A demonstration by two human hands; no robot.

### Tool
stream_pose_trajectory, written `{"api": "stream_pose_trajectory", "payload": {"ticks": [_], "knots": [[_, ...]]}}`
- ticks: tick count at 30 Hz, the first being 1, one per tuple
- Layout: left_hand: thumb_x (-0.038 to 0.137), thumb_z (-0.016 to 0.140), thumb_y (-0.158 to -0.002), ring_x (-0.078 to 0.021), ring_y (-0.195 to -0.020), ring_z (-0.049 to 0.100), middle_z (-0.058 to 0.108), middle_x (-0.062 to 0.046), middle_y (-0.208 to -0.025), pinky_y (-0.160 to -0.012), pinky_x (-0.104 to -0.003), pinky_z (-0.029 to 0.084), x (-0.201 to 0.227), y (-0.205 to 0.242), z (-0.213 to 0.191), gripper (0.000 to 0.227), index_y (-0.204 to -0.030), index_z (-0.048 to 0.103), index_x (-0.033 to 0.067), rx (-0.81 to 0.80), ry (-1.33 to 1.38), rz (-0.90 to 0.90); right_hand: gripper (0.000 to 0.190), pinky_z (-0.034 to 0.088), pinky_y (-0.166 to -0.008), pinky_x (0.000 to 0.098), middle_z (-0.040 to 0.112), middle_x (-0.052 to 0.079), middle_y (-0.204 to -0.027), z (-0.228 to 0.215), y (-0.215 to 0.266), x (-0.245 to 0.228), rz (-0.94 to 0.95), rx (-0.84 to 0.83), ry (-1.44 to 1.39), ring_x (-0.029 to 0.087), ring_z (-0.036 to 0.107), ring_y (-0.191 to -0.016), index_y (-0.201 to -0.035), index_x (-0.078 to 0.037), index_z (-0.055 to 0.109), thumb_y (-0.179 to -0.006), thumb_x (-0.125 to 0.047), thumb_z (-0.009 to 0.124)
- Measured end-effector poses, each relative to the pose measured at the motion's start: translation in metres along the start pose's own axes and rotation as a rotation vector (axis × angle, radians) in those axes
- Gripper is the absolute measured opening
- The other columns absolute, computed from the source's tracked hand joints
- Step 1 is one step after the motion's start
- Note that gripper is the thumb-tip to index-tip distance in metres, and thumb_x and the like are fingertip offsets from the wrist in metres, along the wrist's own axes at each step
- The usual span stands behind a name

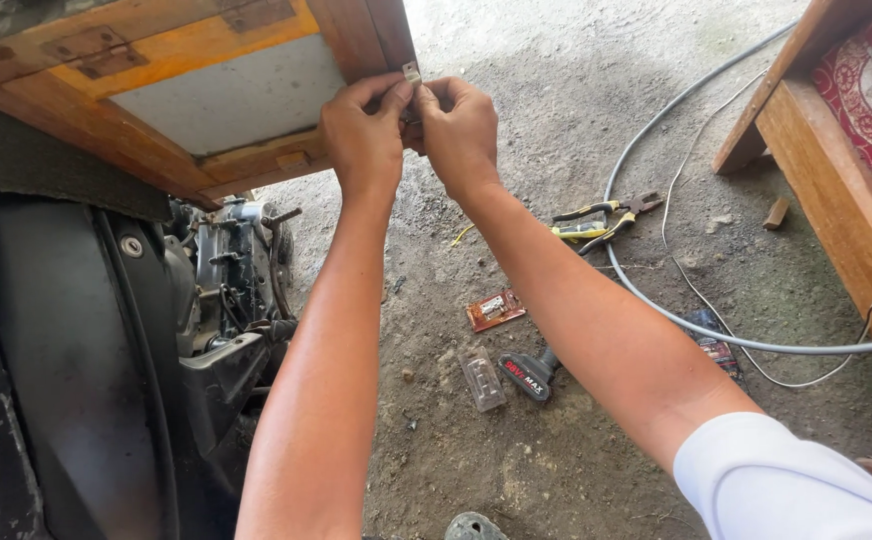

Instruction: The recorder repairs a wooden cabinet door by replacing or re-attaching hinges and metal components using a drill and other tools.

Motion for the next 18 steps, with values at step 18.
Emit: {"api": "stream_pose_trajectory", "payload": {"ticks": [18], "knots": [[0.015,0.078,-0.086,-0.0188,-0.074,0.072,0.078,-0.009,-0.085,-0.071,-0.034,0.055,-0.004,0.0,0.006,0.013,-0.093,0.082,0.005,0.11,-0.159,0.103,0.011,0.06,-0.069,0.0349,0.075,0.009,-0.085,-0.014,-0.012,-0.006,-0.589,-0.021,0.507,0.021,0.078,-0.077,-0.101,-0.002,0.061,-0.097,-0.008,0.07]]}}
Point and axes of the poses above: each hand's wrist, its own y-axis away from the middle knuckle, its own z-axis out of the palm, x = y × z, the point moved 3 cm from there along -y, towards the middle knuckle
